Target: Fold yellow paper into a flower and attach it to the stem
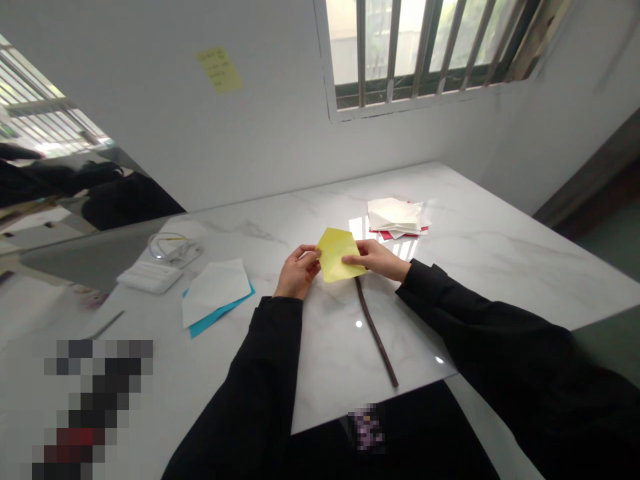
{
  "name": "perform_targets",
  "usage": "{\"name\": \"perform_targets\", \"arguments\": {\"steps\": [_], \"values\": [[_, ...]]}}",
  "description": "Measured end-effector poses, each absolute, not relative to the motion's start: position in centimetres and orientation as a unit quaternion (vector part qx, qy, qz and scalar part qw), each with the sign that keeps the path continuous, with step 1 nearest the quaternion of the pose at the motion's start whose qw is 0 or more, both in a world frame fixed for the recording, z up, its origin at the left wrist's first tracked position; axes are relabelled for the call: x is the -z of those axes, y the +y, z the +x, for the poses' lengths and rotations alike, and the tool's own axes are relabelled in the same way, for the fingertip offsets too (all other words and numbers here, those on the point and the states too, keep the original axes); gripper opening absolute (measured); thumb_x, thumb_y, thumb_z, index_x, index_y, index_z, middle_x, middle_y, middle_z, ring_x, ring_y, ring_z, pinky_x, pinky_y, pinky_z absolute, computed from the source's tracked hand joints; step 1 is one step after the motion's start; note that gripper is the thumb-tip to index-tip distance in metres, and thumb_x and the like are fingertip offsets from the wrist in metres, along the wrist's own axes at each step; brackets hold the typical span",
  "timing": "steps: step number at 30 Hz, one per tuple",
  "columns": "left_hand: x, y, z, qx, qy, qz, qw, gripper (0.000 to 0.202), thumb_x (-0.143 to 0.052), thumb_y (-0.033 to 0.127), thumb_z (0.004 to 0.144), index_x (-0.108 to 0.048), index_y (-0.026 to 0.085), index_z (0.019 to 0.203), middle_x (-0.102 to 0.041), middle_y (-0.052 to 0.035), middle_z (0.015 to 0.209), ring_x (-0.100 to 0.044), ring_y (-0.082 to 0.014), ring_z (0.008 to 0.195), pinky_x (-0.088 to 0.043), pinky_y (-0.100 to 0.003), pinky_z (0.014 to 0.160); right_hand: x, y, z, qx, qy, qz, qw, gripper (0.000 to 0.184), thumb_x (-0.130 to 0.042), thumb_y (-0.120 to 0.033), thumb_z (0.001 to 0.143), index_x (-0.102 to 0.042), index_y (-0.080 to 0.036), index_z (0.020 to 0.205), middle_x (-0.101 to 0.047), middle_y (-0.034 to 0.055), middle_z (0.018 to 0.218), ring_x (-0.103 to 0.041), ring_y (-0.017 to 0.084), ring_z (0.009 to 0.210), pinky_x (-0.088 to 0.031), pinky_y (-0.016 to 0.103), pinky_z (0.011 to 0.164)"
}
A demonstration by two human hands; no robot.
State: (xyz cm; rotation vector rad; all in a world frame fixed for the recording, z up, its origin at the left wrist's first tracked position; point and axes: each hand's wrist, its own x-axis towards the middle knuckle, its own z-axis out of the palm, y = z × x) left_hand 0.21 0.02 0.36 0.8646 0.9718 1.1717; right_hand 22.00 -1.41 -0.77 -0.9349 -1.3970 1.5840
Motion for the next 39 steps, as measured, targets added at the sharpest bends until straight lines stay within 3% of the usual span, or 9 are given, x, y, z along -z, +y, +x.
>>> {"name": "perform_targets", "arguments": {"steps": [7,13,17,21,24,27,30,34,39], "values": [[-0.4,-0.1,0.2,-0.498,0.408,0.408,0.647,0.037,-0.086,0.026,0.065,-0.066,0.022,0.096,-0.07,0.0,0.091,-0.066,-0.0115,0.075,-0.052,-0.021,0.068,0.6,-1.7,21.8,-0.613,-0.557,-0.379,0.412,0.034,-0.079,-0.031,0.082,-0.073,-0.013,0.11,-0.078,0.0095,0.108,-0.072,0.019,0.09,-0.058,0.029,0.08],[-1.2,-0.2,-0.5,-0.449,0.375,0.426,0.69,0.033,-0.087,0.03,0.065,-0.065,0.021,0.089,-0.067,0.0003,0.092,-0.066,-0.0124,0.077,-0.055,-0.022,0.071,0.8,-0.9,22.5,-0.583,-0.543,-0.428,0.426,0.028,-0.076,-0.032,0.085,-0.071,-0.017,0.108,-0.075,0.0069,0.099,-0.07,0.017,0.083,-0.056,0.025,0.067],[-1.3,-0.1,-0.7,-0.429,0.388,0.437,0.689,0.034,-0.085,0.042,0.071,-0.065,0.02,0.085,-0.068,-0.0033,0.091,-0.067,-0.0157,0.077,-0.056,-0.025,0.069,0.6,-0.5,23.3,-0.545,-0.543,-0.456,0.447,0.041,-0.08,-0.034,0.081,-0.069,-0.019,0.117,-0.074,0.0057,0.094,-0.067,0.016,0.078,-0.054,0.024,0.064],[-1.2,-0.1,-1.0,-0.396,0.401,0.472,0.678,0.045,-0.085,0.041,0.073,-0.067,0.026,0.111,-0.07,-0.0015,0.091,-0.066,-0.0142,0.069,-0.054,-0.024,0.064,-0.3,-0.8,23.9,-0.544,-0.593,-0.425,0.415,0.052,-0.084,-0.036,0.078,-0.07,-0.018,0.125,-0.073,0.0051,0.089,-0.065,0.016,0.075,-0.052,0.025,0.064],[-1.3,-0.3,-1.4,-0.357,0.367,0.517,0.685,0.062,-0.084,0.041,0.076,-0.063,0.032,0.134,-0.072,-0.0026,0.098,-0.07,-0.0161,0.075,-0.056,-0.027,0.068,-0.8,-1.0,24.3,-0.529,-0.638,-0.418,0.372,0.054,-0.085,-0.037,0.077,-0.072,-0.019,0.125,-0.065,-0.0008,0.071,-0.057,0.013,0.065,-0.047,0.024,0.06],[-1.4,-0.5,-1.7,-0.329,0.346,0.559,0.678,0.048,-0.086,0.041,0.076,-0.071,0.027,0.119,-0.071,-0.0042,0.096,-0.069,-0.0165,0.077,-0.058,-0.028,0.071,-0.7,-0.9,24.3,-0.523,-0.656,-0.413,0.355,0.056,-0.087,-0.037,0.076,-0.071,-0.019,0.126,-0.06,-0.004,0.064,-0.052,0.011,0.058,-0.043,0.023,0.056],[-1.2,-0.5,-1.5,-0.34,0.356,0.581,0.649,0.034,-0.089,0.04,0.072,-0.073,0.021,0.096,-0.071,-0.0043,0.09,-0.067,-0.0144,0.073,-0.058,-0.026,0.069,-0.4,-0.9,24.0,-0.553,-0.632,-0.399,0.367,0.057,-0.087,-0.036,0.076,-0.069,-0.018,0.127,-0.071,0.0016,0.078,-0.062,0.014,0.067,-0.049,0.024,0.06],[-0.8,-0.1,-1.1,-0.407,0.394,0.567,0.598,0.036,-0.093,0.042,0.067,-0.071,0.017,0.082,-0.071,-0.0041,0.084,-0.066,-0.0132,0.067,-0.057,-0.026,0.066,-0.2,-1.0,23.6,-0.601,-0.552,-0.402,0.416,0.056,-0.082,-0.039,0.083,-0.064,-0.019,0.132,-0.076,0.0089,0.101,-0.071,0.019,0.085,-0.058,0.028,0.071],[-0.5,0.2,-0.6,-0.507,0.427,0.513,0.546,0.043,-0.094,0.043,0.064,-0.066,0.016,0.081,-0.072,-0.0028,0.084,-0.068,-0.0127,0.07,-0.058,-0.026,0.073,-0.2,-0.9,23.2,-0.637,-0.448,-0.415,0.471,0.052,-0.081,-0.035,0.086,-0.059,-0.023,0.131,-0.075,0.0073,0.107,-0.072,0.015,0.084,-0.062,0.028,0.081]]}}
